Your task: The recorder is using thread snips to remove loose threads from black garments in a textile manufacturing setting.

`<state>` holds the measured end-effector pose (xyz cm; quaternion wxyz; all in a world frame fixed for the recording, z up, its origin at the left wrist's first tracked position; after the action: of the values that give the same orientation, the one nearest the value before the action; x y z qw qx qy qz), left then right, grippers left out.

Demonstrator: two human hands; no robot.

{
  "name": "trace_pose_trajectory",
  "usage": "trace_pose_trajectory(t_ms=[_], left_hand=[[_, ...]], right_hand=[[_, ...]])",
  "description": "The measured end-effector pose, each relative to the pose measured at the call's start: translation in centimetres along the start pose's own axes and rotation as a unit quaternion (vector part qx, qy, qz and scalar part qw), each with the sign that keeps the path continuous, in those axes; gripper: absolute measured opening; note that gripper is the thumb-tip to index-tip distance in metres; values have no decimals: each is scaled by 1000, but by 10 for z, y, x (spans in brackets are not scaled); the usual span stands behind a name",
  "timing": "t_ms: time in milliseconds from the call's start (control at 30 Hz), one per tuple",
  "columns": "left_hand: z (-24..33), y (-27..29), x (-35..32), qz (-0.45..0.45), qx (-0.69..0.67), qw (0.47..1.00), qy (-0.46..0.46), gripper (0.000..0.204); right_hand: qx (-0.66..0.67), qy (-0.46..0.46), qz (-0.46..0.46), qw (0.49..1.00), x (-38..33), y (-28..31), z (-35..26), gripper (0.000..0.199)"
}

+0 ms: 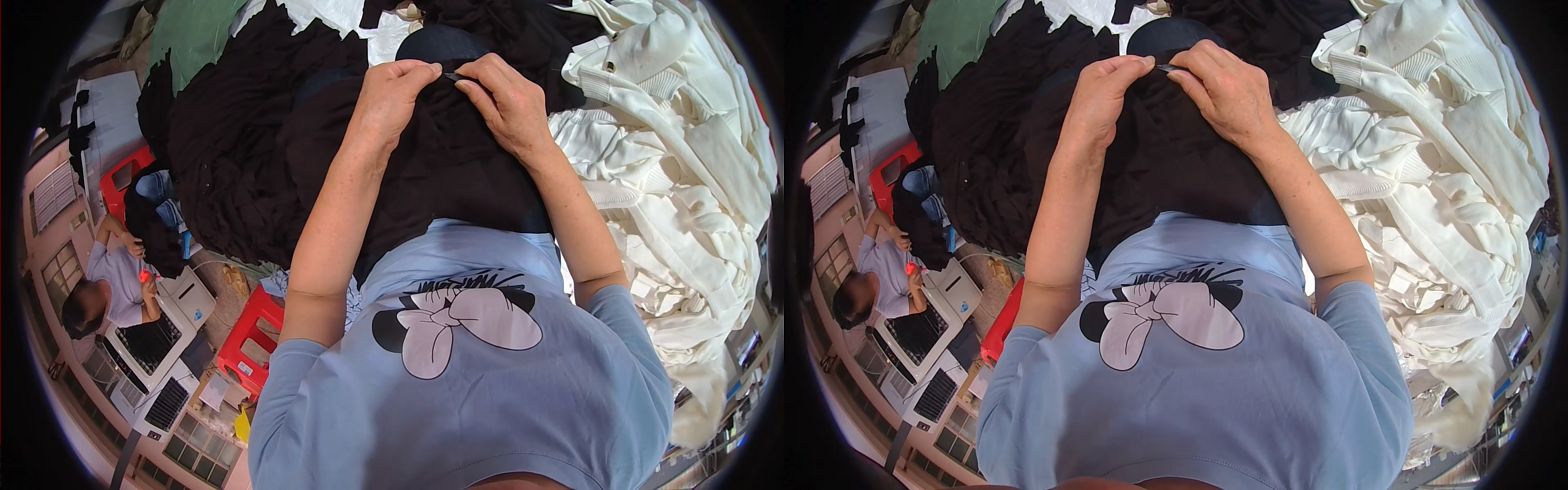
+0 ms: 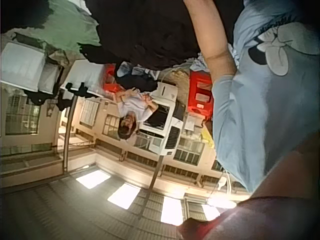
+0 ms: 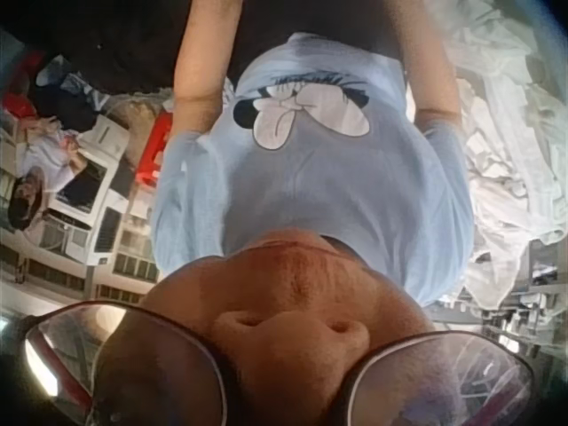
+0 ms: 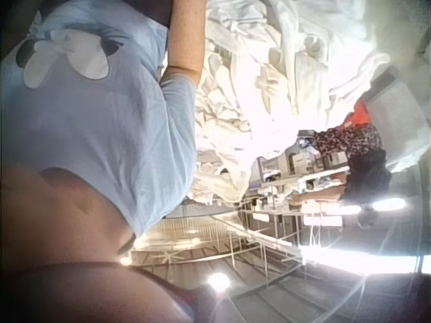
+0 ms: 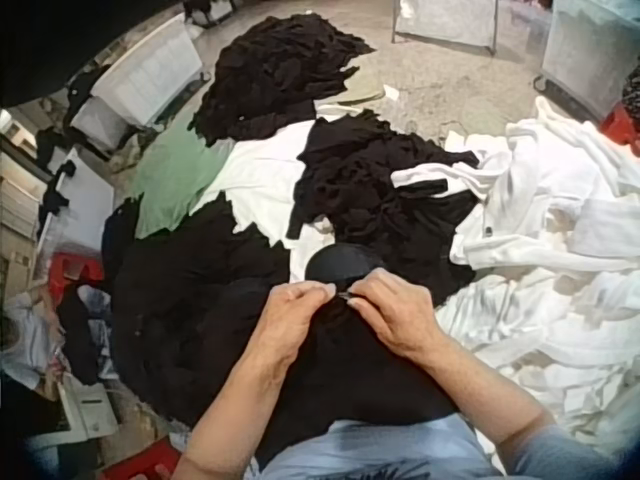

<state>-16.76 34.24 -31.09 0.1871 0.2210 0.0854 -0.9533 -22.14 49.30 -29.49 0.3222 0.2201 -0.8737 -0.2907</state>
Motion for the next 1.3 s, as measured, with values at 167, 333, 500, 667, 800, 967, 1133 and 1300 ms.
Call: trace_pose_trajectory(t_ms=[167,333,500,667,800,967,1133,1300], left_hand=[[-3,3,4,7,11,1000,-8,22],[17,-15,6,-17,208,968,-142,28],[32,-49,13,-51,467,843,-262,31],[14,-36,32,-112,167,979,-33,23],[18,-32,22,-126,46,991,7,13],[17,-24,15,-108,-16,994,4,8],[16,-23,14,-109,-44,993,-2,4],[15,-26,12,-124,-60,990,-19,4]], right_hand=[[84,-32,11,996,-4,-2,11,11],[487,-267,53,830,-16,-6,44,20],[507,-283,73,811,-20,-4,52,22],[255,-213,57,942,-19,16,46,18],[124,-122,56,983,-16,24,35,17],[48,-51,61,996,-9,27,16,19],[31,-48,64,996,-9,26,13,18],[44,-57,44,996,-9,25,15,17]])
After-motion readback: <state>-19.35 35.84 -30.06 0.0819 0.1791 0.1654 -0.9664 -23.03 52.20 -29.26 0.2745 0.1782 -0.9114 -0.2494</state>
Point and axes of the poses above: each hand's wrist, its own x-axis towards the middle knuckle, its own y-axis out of the back of the hand, z = x × y, the point moved 6 cm from there along x, towards the middle knuckle, and after that the axes turned 5 degrees about -x, right-handed, at the moved point
